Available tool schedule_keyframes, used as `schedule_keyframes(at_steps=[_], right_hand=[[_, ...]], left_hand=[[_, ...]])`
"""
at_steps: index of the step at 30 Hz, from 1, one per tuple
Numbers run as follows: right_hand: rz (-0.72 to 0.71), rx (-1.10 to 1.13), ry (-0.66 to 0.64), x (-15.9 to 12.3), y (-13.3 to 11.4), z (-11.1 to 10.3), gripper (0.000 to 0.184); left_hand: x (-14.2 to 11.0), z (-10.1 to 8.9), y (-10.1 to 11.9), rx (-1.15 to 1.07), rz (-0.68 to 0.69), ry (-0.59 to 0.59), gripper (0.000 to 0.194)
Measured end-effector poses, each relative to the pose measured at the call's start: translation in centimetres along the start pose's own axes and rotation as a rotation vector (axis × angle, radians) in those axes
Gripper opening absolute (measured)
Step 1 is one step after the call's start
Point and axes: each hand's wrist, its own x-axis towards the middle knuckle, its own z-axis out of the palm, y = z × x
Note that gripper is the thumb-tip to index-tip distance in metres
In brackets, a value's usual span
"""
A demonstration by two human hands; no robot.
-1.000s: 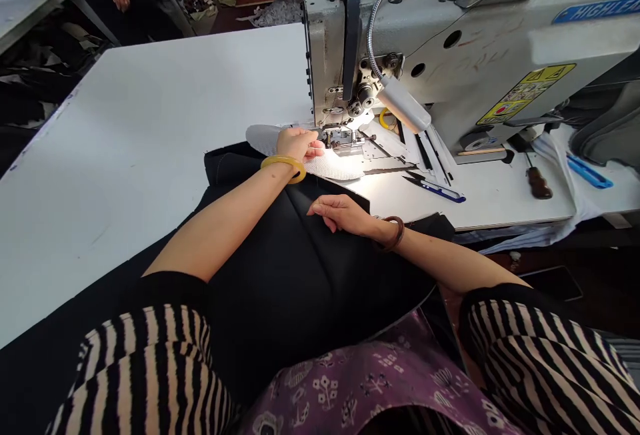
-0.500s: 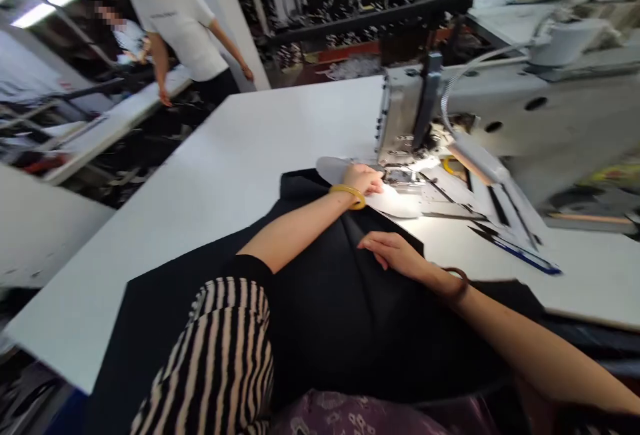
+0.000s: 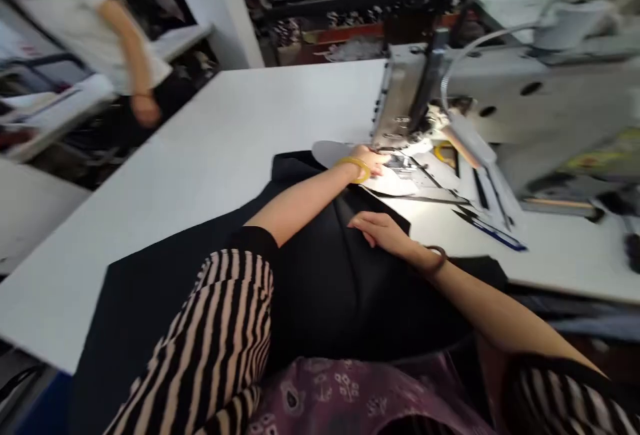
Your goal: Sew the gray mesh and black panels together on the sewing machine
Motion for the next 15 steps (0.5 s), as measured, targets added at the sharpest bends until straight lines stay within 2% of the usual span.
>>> schedule_keyframes(at_steps=[2, 5, 9, 11, 13, 15], right_hand=[[-0.015, 0.042, 0.013, 0.2, 0.3, 0.1, 0.05], [0.007, 0.049, -0.007, -0.1, 0.2, 0.2, 0.038], [0.049, -0.041, -0.048, -2.4, -0.6, -0.3, 0.034], [0.059, -0.066, -0.021, -4.2, -0.8, -1.3, 0.038], [0.075, -0.05, 0.044, -6.1, -0.7, -2.4, 0.044], [0.101, -0.027, 0.114, -7.7, -0.6, -3.4, 0.047]], left_hand=[[0.4, 0.5, -0.2, 0.053, 0.044, -0.012, 0.036], [0.0, 0.1, -0.9, 0.15, 0.149, -0.013, 0.031], [-3.1, -1.5, -2.7, 0.315, 0.473, 0.043, 0.012], [-5.3, -1.8, -3.6, 0.396, 0.637, -0.063, 0.021], [-7.4, -1.7, -4.5, 0.499, 0.763, -0.254, 0.032], [-8.8, -1.2, -5.3, 0.589, 0.861, -0.389, 0.03]])
